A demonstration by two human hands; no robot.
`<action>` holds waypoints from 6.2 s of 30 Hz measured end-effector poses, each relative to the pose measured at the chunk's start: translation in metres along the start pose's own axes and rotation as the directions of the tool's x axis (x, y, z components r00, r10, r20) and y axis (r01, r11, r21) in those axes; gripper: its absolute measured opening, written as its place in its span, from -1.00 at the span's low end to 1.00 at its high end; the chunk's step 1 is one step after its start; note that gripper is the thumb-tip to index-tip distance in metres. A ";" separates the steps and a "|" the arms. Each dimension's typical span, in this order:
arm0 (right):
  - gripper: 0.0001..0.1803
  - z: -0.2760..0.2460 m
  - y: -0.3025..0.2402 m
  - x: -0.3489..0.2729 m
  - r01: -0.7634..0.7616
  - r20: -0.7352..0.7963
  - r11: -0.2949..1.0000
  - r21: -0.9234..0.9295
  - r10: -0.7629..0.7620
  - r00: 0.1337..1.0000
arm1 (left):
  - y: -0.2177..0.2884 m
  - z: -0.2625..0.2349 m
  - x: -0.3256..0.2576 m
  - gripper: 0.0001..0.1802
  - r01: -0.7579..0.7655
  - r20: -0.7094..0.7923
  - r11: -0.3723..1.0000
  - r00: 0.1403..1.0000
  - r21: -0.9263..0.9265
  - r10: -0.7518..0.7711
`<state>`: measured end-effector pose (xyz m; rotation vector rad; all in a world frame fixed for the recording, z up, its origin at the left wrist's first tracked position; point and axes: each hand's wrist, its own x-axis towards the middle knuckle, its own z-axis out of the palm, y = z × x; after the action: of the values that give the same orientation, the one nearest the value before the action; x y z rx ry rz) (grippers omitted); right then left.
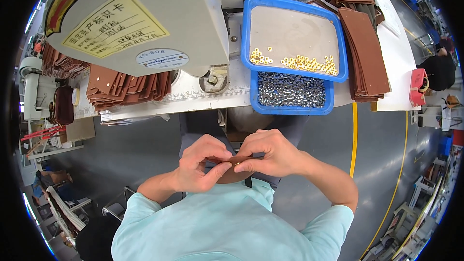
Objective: Attaching metal rivets and components to leather panels using a machine.
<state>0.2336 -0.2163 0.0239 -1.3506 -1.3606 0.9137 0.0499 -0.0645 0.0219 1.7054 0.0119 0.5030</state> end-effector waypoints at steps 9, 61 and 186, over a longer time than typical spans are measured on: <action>-0.74 0.014 -0.013 -0.005 0.256 -0.124 0.826 -0.502 -0.362 0.924 | 0.019 -0.006 0.012 -0.30 0.161 0.207 0.945 0.952 0.286 -0.225; -0.64 0.026 -0.001 0.011 -0.134 -0.238 0.942 0.307 0.212 0.948 | -0.014 -0.044 -0.030 -0.73 0.393 -0.188 0.761 0.815 -0.517 -0.549; -0.54 -0.179 0.026 0.023 -0.664 -0.637 0.527 -0.530 0.270 0.722 | -0.031 0.023 0.005 -0.69 0.304 -0.251 0.932 0.903 -0.197 -0.347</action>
<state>0.4148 -0.2128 0.0448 -2.5113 -0.9490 0.2499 0.0702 -0.0779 -0.0082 1.4307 0.4503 0.4771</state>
